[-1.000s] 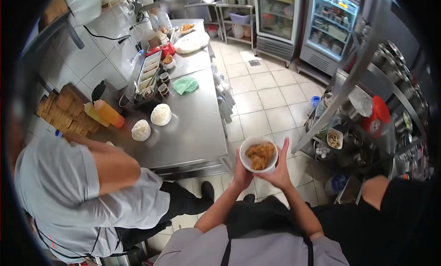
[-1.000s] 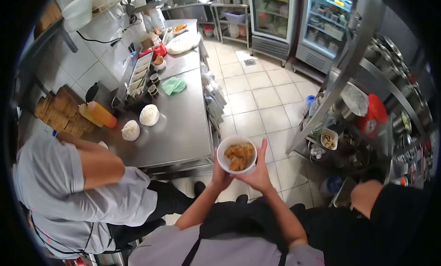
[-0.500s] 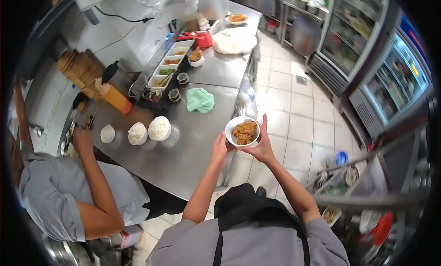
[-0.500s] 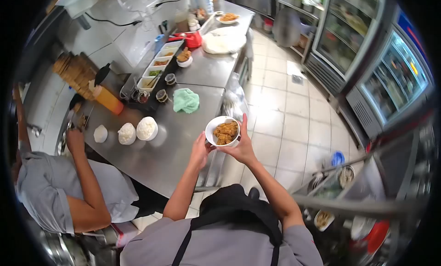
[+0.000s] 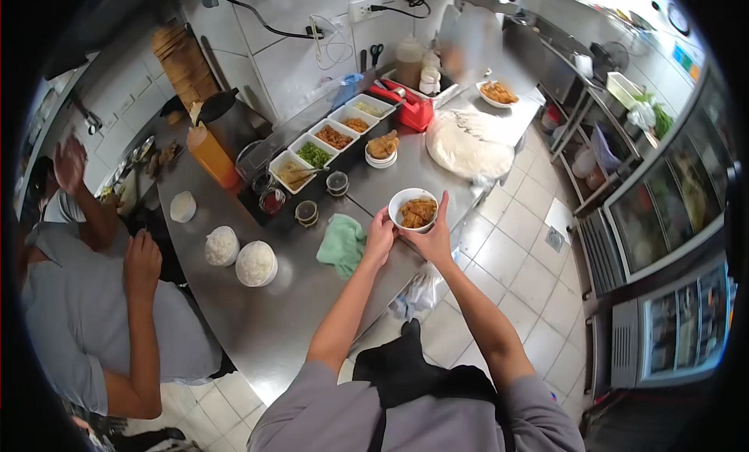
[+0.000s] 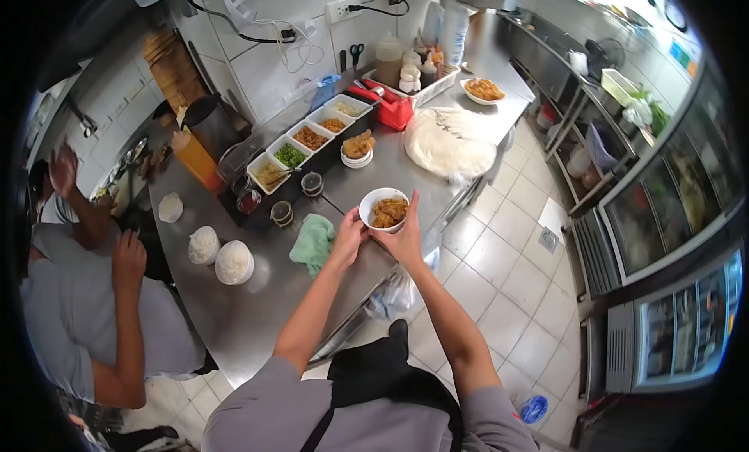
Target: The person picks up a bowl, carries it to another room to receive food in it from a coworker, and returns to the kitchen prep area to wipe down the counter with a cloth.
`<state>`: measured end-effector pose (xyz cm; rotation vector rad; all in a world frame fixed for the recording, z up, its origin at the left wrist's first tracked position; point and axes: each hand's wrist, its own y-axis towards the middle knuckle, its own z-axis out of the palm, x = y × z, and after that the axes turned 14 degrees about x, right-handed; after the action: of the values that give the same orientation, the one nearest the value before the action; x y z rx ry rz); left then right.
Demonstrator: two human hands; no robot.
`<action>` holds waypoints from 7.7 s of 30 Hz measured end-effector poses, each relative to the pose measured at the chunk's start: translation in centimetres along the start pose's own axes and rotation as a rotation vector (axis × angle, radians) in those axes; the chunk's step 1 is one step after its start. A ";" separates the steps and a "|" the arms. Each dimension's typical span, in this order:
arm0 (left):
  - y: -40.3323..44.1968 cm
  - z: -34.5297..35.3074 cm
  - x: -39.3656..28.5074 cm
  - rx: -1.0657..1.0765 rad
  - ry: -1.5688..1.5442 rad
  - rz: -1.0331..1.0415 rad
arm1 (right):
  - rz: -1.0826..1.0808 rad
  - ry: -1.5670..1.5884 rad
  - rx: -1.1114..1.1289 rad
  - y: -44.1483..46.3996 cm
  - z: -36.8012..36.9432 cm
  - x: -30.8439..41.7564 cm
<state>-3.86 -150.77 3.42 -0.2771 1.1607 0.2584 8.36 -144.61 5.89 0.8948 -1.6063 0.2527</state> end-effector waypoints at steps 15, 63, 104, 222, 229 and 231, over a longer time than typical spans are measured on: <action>12.8 2.6 0.2 -0.473 -0.133 0.111 | -0.060 -0.300 -0.037 13.3 -0.7 -8.3; -14.5 17.5 7.1 -0.338 0.146 -0.337 | -0.536 -0.640 0.850 10.8 -6.9 -5.4; 33.0 36.2 7.8 0.224 0.184 -0.047 | 0.345 0.153 0.184 22.1 -43.5 -23.4; 9.3 17.2 6.6 -1.174 -0.254 0.797 | 0.828 0.777 1.382 16.3 -21.9 -8.9; 7.5 16.1 8.2 -1.192 -0.234 0.865 | 0.086 0.236 1.321 13.5 -17.2 -13.4; 7.1 13.9 8.4 -1.127 -0.278 0.805 | -0.010 0.254 1.279 13.0 -13.6 -16.1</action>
<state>8.85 -138.80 0.25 -0.7157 0.6901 1.6221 9.61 -121.00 -1.28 1.7110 -1.0811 1.4178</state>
